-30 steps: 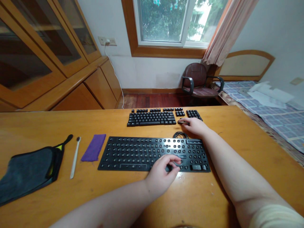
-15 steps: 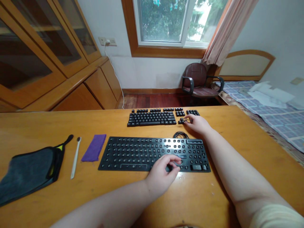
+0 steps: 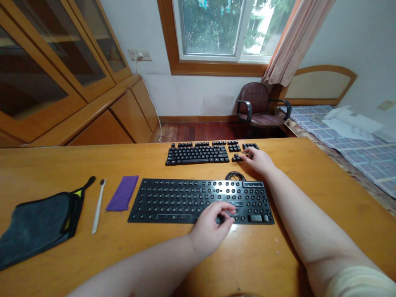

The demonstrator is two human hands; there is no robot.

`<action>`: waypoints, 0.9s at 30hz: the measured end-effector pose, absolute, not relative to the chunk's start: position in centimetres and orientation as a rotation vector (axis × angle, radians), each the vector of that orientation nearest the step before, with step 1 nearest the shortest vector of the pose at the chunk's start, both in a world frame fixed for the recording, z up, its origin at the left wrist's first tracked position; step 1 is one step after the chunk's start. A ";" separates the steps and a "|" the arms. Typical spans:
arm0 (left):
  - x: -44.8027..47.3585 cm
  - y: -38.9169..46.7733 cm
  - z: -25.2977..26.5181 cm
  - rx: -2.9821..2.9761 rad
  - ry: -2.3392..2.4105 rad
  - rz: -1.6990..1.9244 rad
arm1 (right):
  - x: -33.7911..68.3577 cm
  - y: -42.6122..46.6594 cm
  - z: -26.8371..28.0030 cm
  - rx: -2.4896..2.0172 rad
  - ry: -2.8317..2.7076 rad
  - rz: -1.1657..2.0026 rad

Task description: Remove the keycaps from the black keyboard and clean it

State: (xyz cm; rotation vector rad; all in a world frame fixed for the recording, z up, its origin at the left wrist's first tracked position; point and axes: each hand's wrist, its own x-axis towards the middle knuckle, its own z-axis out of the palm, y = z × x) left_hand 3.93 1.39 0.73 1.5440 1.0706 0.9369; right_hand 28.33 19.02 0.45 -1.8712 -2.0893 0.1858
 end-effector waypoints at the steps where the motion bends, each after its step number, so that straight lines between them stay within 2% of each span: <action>1: 3.9 1.4 0.8 1.548 1.070 0.935 | 28.5 19.0 0.4 -1.864 -2.062 0.182; 10: 3.9 1.4 0.8 1.582 1.062 0.925 | 29.0 18.9 0.2 -1.900 -2.118 0.240; 17: 3.4 1.1 1.1 1.853 0.963 0.857 | 29.4 17.9 1.8 -1.698 -1.586 0.381; 21: 3.4 1.0 1.3 2.095 0.890 0.745 | 29.1 14.0 4.0 -1.610 -1.374 0.587; 23: 3.5 0.8 1.3 2.199 0.851 0.672 | 29.3 11.6 4.5 -1.740 -1.444 0.581; 27: 3.7 0.3 1.1 2.370 0.796 0.542 | 29.7 8.4 3.5 -2.275 -1.710 0.497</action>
